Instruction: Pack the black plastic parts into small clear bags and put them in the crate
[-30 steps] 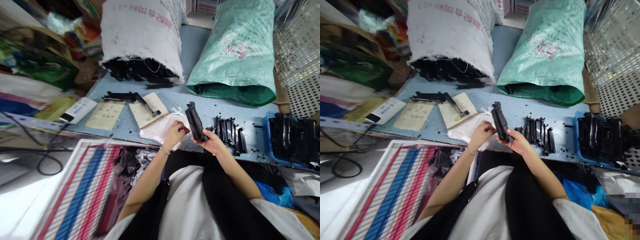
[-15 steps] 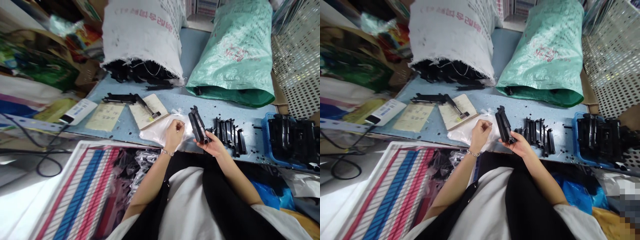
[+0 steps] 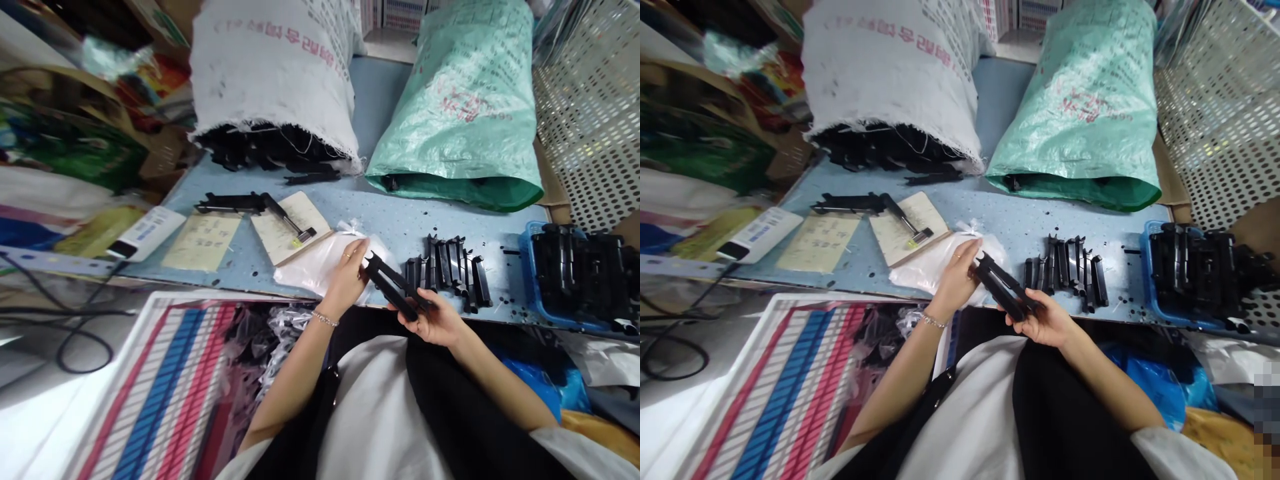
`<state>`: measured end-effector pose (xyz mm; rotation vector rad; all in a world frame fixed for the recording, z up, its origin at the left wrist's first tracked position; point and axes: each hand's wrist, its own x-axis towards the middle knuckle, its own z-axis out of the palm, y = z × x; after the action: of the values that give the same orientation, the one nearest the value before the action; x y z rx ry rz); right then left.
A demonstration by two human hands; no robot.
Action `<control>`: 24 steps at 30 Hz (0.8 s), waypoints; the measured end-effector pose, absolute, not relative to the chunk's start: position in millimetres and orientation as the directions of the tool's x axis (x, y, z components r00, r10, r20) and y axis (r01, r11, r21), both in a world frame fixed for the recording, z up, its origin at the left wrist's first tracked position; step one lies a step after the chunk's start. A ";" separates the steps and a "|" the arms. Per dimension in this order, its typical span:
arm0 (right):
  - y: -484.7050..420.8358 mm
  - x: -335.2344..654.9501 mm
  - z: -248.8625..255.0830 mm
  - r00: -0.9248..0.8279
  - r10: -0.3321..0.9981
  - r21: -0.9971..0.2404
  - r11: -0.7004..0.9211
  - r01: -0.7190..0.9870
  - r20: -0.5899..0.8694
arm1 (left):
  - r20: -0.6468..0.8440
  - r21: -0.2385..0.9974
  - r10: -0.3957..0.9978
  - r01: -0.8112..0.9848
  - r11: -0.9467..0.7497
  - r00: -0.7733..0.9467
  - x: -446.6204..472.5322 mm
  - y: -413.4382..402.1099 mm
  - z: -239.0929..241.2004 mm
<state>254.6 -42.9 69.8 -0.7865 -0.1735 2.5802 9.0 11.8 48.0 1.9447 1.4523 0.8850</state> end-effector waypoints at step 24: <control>47.3 267.7 67.6 -0.757 0.643 -0.148 0.742 0.654 -0.116 | -0.344 0.257 0.862 0.845 0.468 -0.373 -226.1 -70.7 18.0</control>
<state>267.7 47.3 67.6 -1.1123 -2.9854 0.2877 -226.1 -70.7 18.0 1.4254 2.2918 0.0511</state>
